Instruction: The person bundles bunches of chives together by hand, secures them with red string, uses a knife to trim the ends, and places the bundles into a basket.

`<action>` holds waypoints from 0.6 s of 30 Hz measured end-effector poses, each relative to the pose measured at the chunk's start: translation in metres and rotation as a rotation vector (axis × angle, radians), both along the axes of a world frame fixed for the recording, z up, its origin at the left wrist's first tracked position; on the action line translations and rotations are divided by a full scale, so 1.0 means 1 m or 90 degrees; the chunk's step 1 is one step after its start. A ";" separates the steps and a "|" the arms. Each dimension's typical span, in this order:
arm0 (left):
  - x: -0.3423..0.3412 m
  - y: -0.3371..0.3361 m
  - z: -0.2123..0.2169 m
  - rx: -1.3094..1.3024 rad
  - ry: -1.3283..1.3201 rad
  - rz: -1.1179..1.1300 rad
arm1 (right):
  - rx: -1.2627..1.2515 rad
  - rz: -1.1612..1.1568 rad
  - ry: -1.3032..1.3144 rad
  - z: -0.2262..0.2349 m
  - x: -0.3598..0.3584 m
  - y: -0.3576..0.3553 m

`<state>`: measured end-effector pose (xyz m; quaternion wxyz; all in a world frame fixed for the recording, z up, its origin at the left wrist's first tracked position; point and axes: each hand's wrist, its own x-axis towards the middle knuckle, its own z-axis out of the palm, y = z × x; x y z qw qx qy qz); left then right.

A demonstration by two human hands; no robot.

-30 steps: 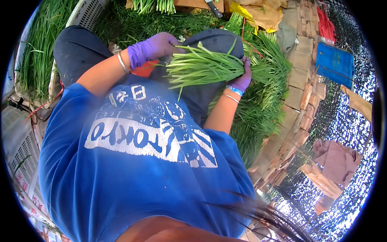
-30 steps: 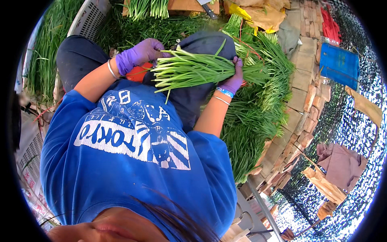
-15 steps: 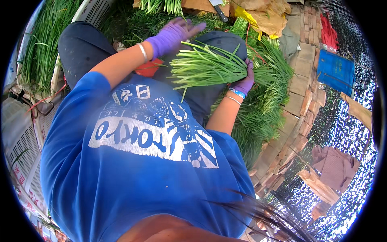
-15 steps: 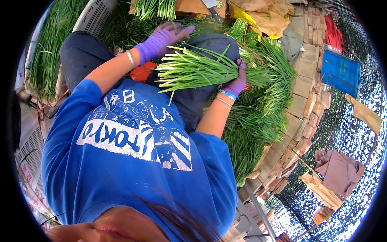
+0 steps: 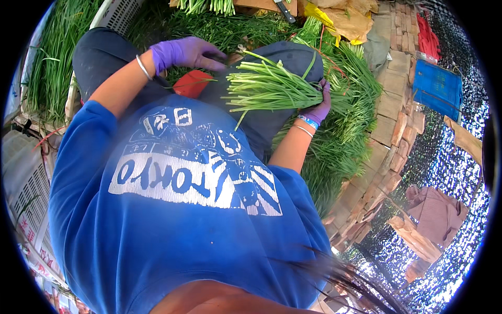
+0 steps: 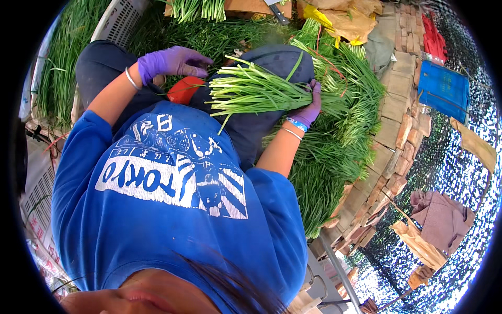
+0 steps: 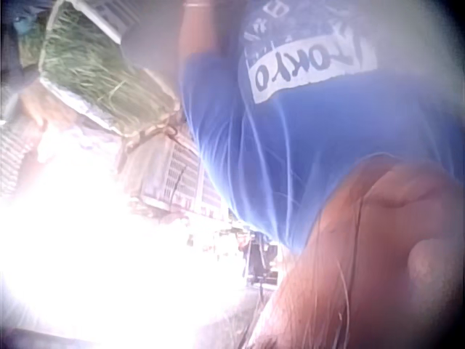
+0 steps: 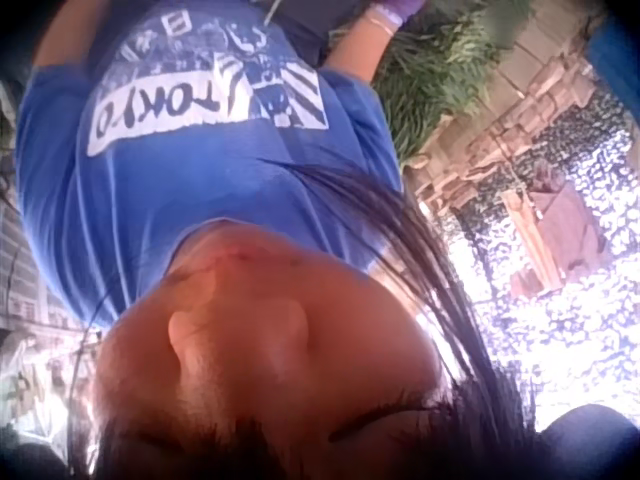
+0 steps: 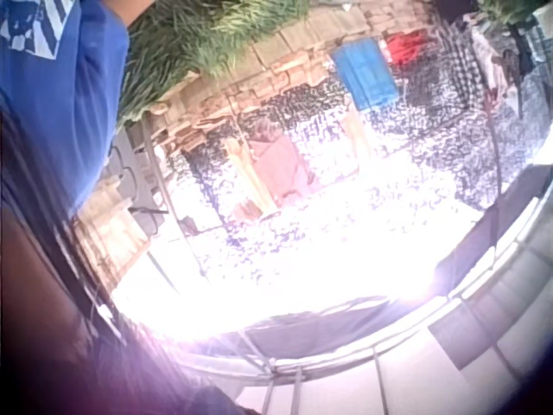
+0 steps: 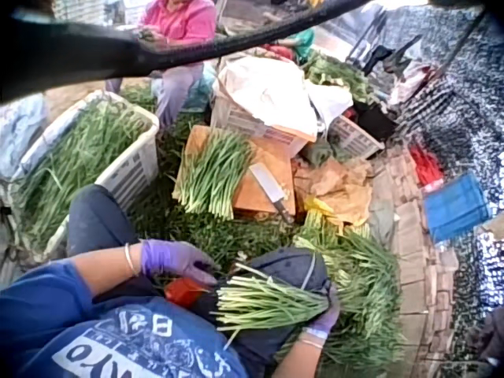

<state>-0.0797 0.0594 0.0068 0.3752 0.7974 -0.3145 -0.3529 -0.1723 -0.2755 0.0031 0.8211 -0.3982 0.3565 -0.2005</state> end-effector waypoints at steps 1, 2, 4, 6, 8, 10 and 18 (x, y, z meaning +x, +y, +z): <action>-0.007 -0.011 0.009 -0.201 0.166 0.016 | -0.025 0.001 -0.003 -0.001 -0.001 -0.002; -0.014 -0.015 0.017 -0.212 0.385 0.107 | -0.044 0.013 -0.007 -0.003 0.004 0.001; -0.031 -0.043 0.018 -0.250 0.408 0.217 | -0.030 -0.002 -0.032 -0.006 0.006 -0.001; -0.037 -0.056 0.018 -0.259 0.511 0.343 | -0.013 0.013 -0.082 -0.013 0.007 -0.005; -0.035 -0.061 -0.003 -0.337 0.571 0.341 | -0.042 0.005 -0.115 -0.012 0.009 0.002; -0.029 -0.058 -0.020 -0.318 0.530 0.319 | -0.050 0.008 -0.150 -0.010 0.009 0.007; -0.027 -0.064 -0.021 -0.178 0.421 0.491 | -0.085 -0.038 -0.127 0.003 0.011 0.022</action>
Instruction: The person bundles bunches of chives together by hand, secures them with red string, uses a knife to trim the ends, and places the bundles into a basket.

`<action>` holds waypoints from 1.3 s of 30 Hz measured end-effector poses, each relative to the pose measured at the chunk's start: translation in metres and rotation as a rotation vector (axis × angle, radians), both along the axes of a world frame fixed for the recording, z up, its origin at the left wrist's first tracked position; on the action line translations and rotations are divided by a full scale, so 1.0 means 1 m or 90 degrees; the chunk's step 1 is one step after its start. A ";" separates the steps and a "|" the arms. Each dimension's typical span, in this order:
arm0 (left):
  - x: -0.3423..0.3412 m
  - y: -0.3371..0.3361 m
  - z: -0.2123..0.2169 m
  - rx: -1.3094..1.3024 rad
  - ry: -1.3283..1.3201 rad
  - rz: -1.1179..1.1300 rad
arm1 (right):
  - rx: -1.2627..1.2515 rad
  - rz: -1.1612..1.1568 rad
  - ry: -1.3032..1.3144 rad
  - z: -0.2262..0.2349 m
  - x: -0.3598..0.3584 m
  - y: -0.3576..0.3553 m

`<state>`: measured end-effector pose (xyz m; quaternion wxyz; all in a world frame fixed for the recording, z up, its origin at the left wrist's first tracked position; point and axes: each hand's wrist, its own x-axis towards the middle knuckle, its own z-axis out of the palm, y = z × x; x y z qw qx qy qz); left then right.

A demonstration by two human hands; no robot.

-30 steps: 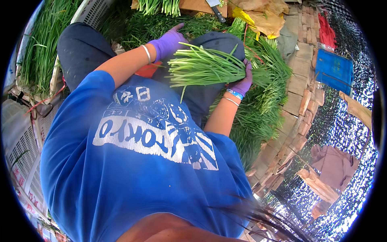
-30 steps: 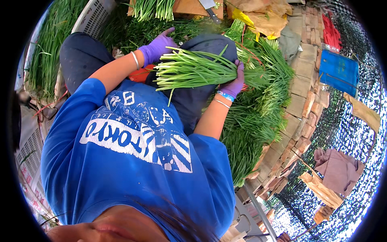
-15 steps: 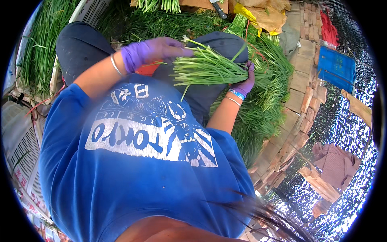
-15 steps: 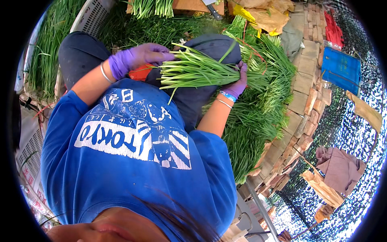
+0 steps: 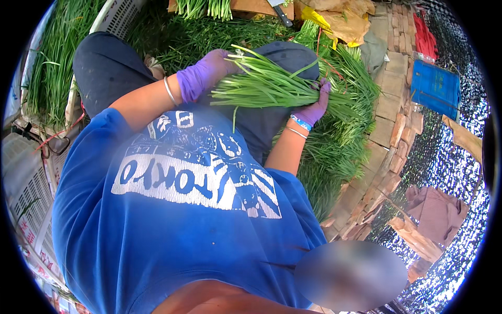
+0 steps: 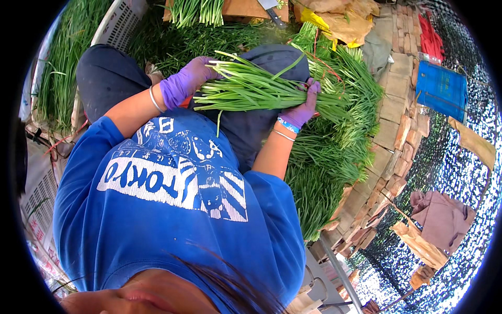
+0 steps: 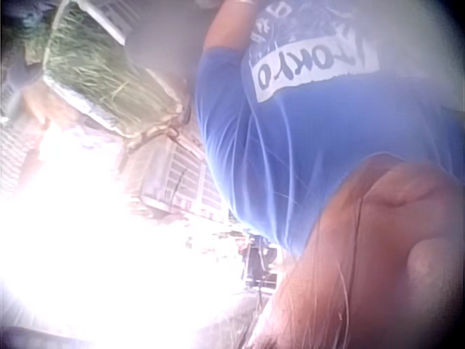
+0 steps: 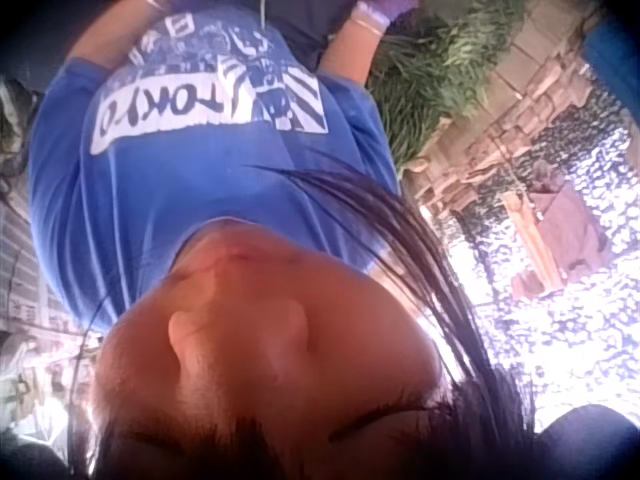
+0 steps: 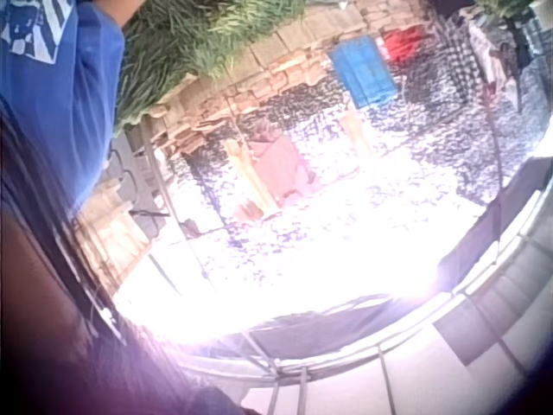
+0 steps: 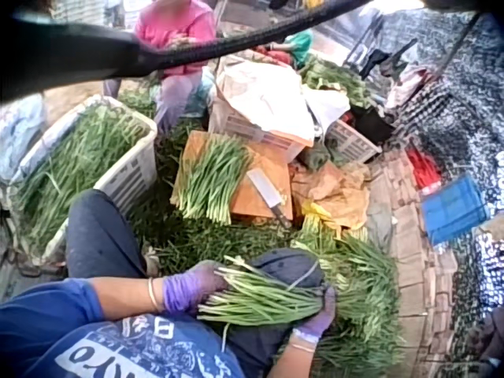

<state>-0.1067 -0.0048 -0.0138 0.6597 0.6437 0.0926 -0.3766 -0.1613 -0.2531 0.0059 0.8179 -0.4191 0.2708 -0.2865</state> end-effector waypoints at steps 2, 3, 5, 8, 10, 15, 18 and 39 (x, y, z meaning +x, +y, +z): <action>0.001 0.000 0.002 0.093 -0.226 0.003 | -0.004 0.016 -0.001 0.000 0.001 0.000; 0.001 0.002 0.004 0.254 -0.410 -0.027 | -0.003 0.024 -0.001 0.000 0.002 0.000; 0.002 0.008 0.021 0.460 -0.697 -0.087 | 0.011 0.028 -0.004 0.006 0.003 0.007; 0.006 0.017 0.032 0.563 -0.938 -0.172 | 0.053 0.034 -0.030 0.005 0.001 0.003; 0.008 0.023 0.030 0.603 -0.993 -0.226 | 0.027 0.018 -0.005 0.003 0.003 0.000; 0.030 0.075 0.018 0.904 -0.750 -0.596 | 0.057 0.009 0.002 -0.010 0.002 -0.018; 0.048 0.140 0.008 1.018 -0.468 -0.589 | -0.005 0.018 -0.060 0.031 0.019 0.012; 0.092 0.085 0.104 -0.821 -0.109 0.022 | -0.059 0.511 -0.185 0.137 0.120 0.093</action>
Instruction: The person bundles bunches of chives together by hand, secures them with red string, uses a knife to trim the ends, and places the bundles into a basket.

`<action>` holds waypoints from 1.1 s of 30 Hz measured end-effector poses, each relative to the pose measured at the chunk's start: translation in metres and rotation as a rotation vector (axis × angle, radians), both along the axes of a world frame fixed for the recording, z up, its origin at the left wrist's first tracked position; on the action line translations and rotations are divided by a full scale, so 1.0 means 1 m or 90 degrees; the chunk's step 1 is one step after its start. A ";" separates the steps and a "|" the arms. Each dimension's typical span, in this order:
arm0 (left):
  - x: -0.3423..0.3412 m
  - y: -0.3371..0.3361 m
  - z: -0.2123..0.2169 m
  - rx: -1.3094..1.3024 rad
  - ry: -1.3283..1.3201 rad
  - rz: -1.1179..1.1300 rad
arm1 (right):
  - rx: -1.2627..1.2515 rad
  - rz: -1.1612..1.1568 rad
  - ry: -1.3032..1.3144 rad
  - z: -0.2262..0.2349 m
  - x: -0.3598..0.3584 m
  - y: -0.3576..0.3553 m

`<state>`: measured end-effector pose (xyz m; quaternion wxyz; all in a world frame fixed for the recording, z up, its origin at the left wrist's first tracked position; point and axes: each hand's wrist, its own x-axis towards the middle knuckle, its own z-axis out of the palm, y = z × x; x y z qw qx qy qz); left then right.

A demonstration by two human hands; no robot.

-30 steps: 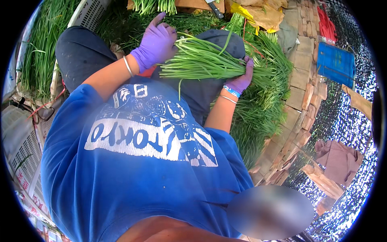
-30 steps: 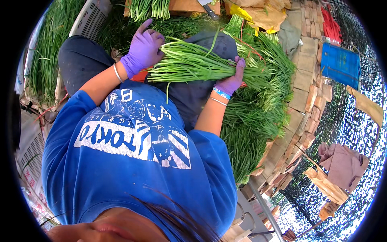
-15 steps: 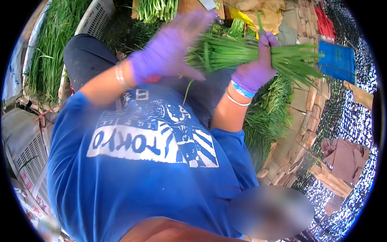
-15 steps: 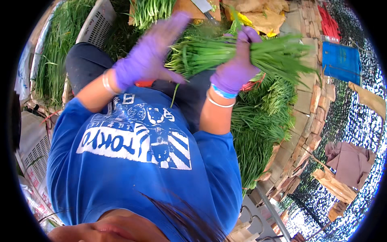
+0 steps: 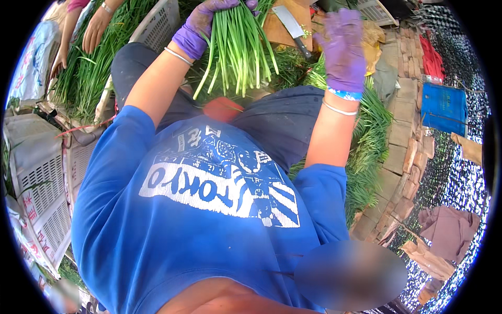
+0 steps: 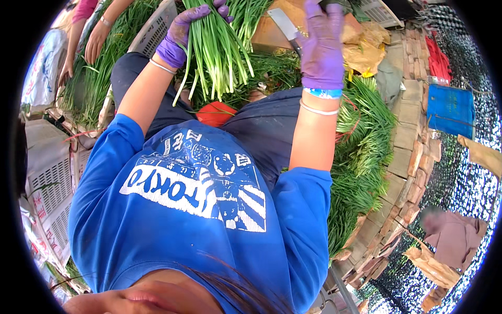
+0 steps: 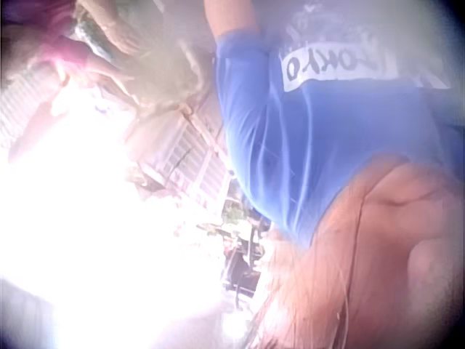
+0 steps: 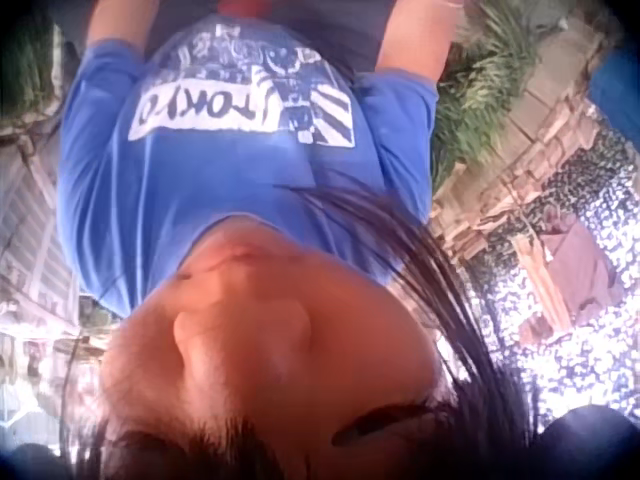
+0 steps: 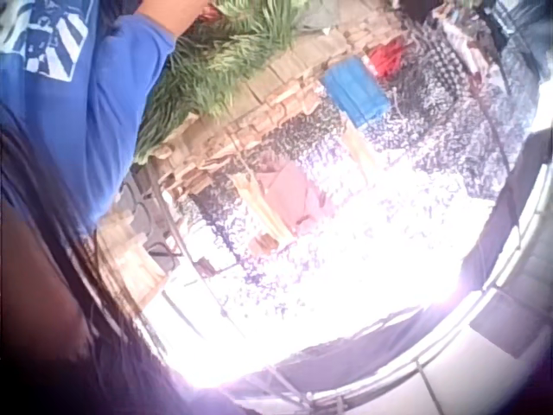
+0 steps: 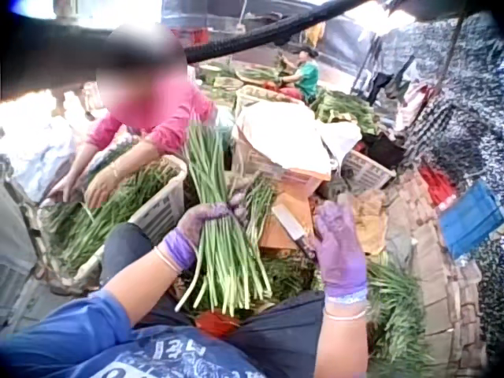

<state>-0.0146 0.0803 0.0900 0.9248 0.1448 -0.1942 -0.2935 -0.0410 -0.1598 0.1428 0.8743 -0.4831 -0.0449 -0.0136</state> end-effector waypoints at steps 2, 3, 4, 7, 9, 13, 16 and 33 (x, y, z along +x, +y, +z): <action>0.001 0.002 -0.010 -0.016 0.007 0.025 | 0.006 0.139 0.126 -0.028 0.000 0.002; 0.000 0.004 -0.013 -0.015 0.016 0.028 | -0.026 0.182 0.177 -0.045 -0.003 0.015; 0.000 0.005 -0.016 -0.015 0.024 0.032 | -0.061 0.226 0.227 -0.061 -0.006 0.034; -0.003 -0.009 -0.016 0.131 0.183 0.133 | 0.062 0.333 0.185 -0.098 -0.047 0.071; -0.014 -0.021 -0.007 0.314 0.126 0.262 | 0.417 0.545 0.280 -0.115 -0.065 0.077; 0.005 -0.014 -0.065 0.368 -0.053 0.227 | 0.534 0.488 0.358 -0.111 -0.086 0.100; 0.001 -0.020 -0.059 0.398 -0.041 0.196 | 0.417 0.491 0.339 -0.122 -0.088 0.100; 0.005 -0.016 -0.052 0.971 -0.073 0.525 | -0.171 -0.054 0.288 -0.128 -0.079 0.090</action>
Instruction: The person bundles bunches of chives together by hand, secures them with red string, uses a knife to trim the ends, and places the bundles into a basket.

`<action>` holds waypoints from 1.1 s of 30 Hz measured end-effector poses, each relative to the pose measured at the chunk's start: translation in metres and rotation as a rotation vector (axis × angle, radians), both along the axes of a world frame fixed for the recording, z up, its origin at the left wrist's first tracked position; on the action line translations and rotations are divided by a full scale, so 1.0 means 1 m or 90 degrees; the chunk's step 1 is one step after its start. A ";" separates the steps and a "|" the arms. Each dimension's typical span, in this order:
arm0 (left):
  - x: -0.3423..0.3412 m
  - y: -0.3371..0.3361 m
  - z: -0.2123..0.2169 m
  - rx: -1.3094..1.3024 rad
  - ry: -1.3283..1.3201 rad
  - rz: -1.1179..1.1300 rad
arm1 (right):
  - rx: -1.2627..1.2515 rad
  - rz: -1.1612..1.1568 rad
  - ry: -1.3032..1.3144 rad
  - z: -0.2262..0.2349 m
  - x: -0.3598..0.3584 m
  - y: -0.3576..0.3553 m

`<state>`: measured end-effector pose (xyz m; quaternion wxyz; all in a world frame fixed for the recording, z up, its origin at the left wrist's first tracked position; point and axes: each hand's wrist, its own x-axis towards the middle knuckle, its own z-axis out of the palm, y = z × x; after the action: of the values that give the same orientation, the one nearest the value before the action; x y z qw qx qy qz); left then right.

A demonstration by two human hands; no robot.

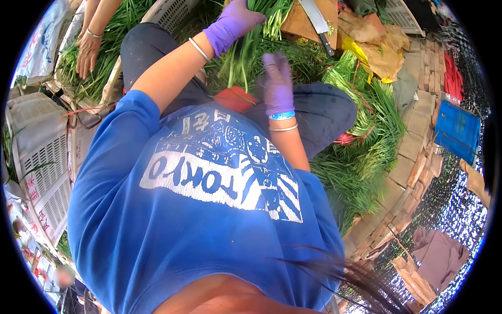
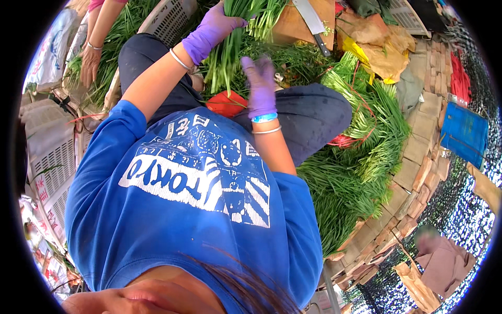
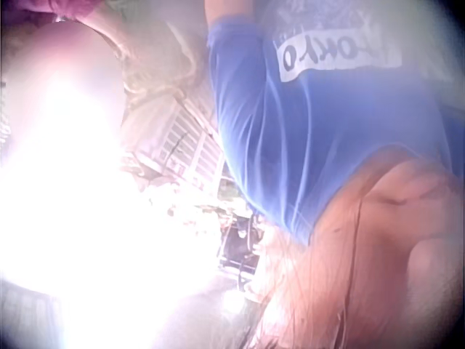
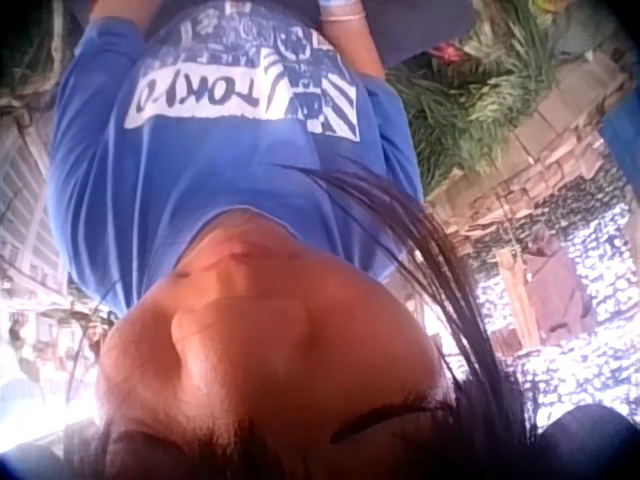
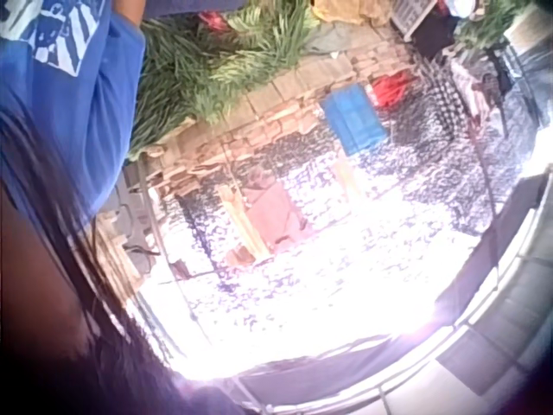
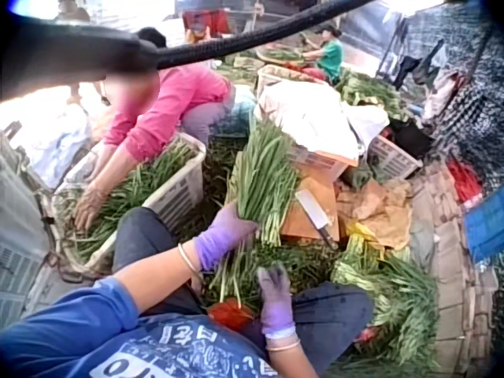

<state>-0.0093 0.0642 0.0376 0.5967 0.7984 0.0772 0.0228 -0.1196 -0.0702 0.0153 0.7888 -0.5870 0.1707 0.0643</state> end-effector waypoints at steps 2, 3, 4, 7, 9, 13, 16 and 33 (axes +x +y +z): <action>-0.006 -0.002 0.009 -0.051 0.009 0.035 | -0.212 -0.016 -0.276 -0.004 0.006 -0.018; -0.008 -0.004 0.013 -0.076 0.014 0.051 | -0.301 -0.016 -0.428 -0.006 0.010 -0.026; -0.009 -0.003 0.016 -0.097 0.021 0.071 | -0.384 0.064 -0.450 0.011 0.005 -0.020; 0.001 -0.004 -0.011 -0.022 -0.033 0.077 | -0.825 0.160 -0.494 0.014 -0.006 0.004; 0.003 -0.007 -0.018 -0.029 -0.037 0.085 | -0.846 0.177 -0.499 0.014 -0.004 0.017; -0.005 -0.013 0.010 0.085 -0.029 0.082 | -0.871 0.152 -0.448 0.000 0.000 0.017; -0.006 -0.013 0.009 0.009 -0.059 0.130 | -0.803 0.120 -0.479 -0.017 0.001 0.019; 0.024 0.024 -0.026 -0.161 -0.044 0.212 | -0.883 0.197 -0.601 0.023 0.015 0.012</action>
<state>0.0142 0.0883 0.0114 0.6822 0.6923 0.1901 0.1387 -0.1051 -0.0580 0.0379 0.2220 -0.9192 -0.2572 -0.1992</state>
